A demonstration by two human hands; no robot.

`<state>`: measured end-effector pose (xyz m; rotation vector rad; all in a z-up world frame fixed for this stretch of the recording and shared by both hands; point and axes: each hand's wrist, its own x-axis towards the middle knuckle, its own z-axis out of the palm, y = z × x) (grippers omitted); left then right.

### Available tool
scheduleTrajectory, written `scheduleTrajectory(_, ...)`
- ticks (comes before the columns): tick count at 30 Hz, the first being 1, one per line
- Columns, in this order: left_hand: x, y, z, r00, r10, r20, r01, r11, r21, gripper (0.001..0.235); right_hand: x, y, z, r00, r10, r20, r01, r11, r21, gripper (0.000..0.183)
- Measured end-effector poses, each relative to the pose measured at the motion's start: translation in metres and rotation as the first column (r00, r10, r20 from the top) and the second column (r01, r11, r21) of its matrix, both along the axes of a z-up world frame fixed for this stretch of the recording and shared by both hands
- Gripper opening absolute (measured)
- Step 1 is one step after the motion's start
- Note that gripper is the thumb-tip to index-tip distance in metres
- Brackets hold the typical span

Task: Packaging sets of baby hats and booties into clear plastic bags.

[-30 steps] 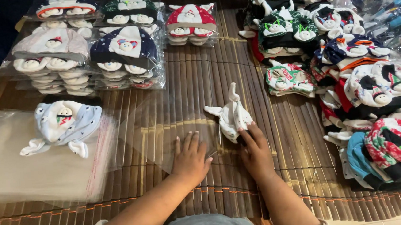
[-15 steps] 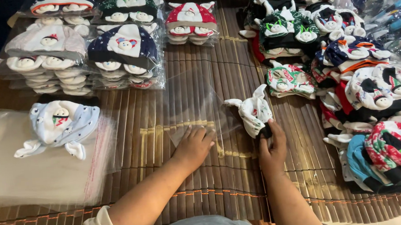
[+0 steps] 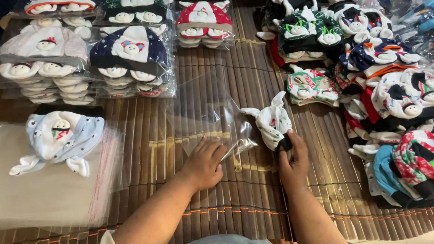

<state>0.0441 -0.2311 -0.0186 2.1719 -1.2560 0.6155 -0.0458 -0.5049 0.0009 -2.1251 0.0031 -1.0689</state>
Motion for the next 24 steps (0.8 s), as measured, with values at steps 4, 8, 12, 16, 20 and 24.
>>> scheduleTrajectory(4,-0.007,0.003,0.016,0.995,0.046,0.085,-0.045,0.999,-0.017,0.054,-0.001,0.003,0.001,1.0,-0.001,0.008,0.001,1.0,0.031,0.059)
scheduleTrajectory(8,-0.001,-0.002,0.007,0.986,0.082,0.147,-0.078,0.996,-0.033,0.039,-0.001,0.004,0.004,0.999,-0.002,0.033,0.0,0.999,0.051,0.056)
scheduleTrajectory(12,0.006,-0.002,-0.007,0.984,0.11,0.139,-0.105,0.993,-0.045,0.023,-0.002,-0.004,0.002,0.999,0.018,0.043,-0.019,0.999,0.03,0.055)
scheduleTrajectory(16,0.003,-0.001,-0.002,0.983,0.138,0.124,-0.138,0.99,-0.01,0.025,-0.011,-0.007,0.036,0.998,0.041,0.038,-0.042,0.999,0.016,0.053)
scheduleTrajectory(20,0.0,-0.002,0.0,0.976,0.144,0.165,-0.156,0.986,0.065,0.036,-0.032,-0.013,0.07,0.997,0.072,0.002,-0.072,0.997,-0.012,0.05)
scheduleTrajectory(24,-0.014,-0.004,0.028,0.98,0.184,0.079,-0.196,0.964,0.178,0.044,-0.064,-0.018,0.104,0.965,0.174,-0.196,-0.16,0.983,0.086,0.058)
